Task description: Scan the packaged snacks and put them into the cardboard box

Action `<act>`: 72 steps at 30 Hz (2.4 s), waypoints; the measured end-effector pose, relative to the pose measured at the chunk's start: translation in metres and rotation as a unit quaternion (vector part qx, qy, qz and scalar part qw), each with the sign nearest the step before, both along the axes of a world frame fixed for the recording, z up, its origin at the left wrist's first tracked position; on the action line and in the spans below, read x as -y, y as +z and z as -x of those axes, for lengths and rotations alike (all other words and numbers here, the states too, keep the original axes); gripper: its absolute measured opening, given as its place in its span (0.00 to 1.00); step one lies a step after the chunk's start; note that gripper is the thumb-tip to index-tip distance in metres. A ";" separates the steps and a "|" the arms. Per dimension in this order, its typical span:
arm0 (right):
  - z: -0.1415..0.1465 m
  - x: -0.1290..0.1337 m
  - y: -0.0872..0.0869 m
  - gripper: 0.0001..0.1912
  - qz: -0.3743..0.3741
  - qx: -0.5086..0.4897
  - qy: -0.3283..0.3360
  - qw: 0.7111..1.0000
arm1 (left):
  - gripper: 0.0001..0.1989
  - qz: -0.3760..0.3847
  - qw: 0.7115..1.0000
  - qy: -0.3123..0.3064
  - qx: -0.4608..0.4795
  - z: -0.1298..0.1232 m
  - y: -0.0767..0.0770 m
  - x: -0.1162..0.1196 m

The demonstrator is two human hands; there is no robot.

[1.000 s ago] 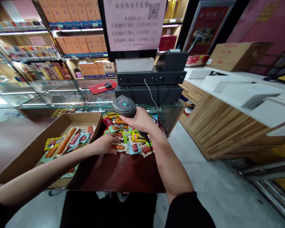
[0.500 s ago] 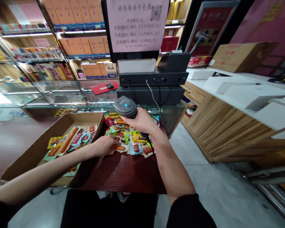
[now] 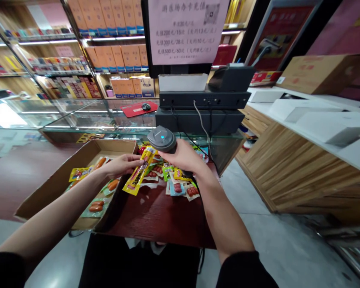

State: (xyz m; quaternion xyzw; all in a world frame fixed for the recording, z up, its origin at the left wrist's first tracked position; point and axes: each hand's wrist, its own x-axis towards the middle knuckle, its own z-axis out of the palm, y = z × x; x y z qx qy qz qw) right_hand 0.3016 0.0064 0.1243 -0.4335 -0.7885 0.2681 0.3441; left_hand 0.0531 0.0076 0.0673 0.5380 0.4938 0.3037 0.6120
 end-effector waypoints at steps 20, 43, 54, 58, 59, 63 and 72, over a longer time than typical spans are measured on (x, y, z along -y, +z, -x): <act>0.016 -0.010 -0.026 0.18 -0.012 0.010 0.053 0.998 | 0.20 -0.051 0.997 0.051 0.022 0.017 0.009 -0.009; 0.026 -0.017 -0.035 0.22 0.019 0.035 0.070 0.997 | 0.20 0.030 0.966 0.253 0.050 0.174 0.035 0.010; 0.023 -0.021 -0.038 0.23 0.051 0.056 0.060 0.995 | 0.23 0.009 0.957 0.288 0.021 0.184 0.041 0.013; 0.023 -0.013 -0.024 0.20 0.069 0.056 0.044 0.995 | 0.22 0.010 0.970 0.240 0.027 0.154 0.031 -0.001; 0.021 -0.013 -0.022 0.20 0.070 0.057 0.037 0.995 | 0.22 0.008 0.974 0.225 0.027 0.145 0.028 -0.006; 0.010 -0.016 -0.020 0.18 0.059 0.041 0.024 0.997 | 0.23 -0.005 0.989 0.148 0.030 0.097 0.024 -0.023; -0.015 -0.010 0.001 0.13 0.071 0.011 -0.014 0.997 | 0.26 -0.038 0.998 0.019 -0.035 -0.005 0.014 -0.047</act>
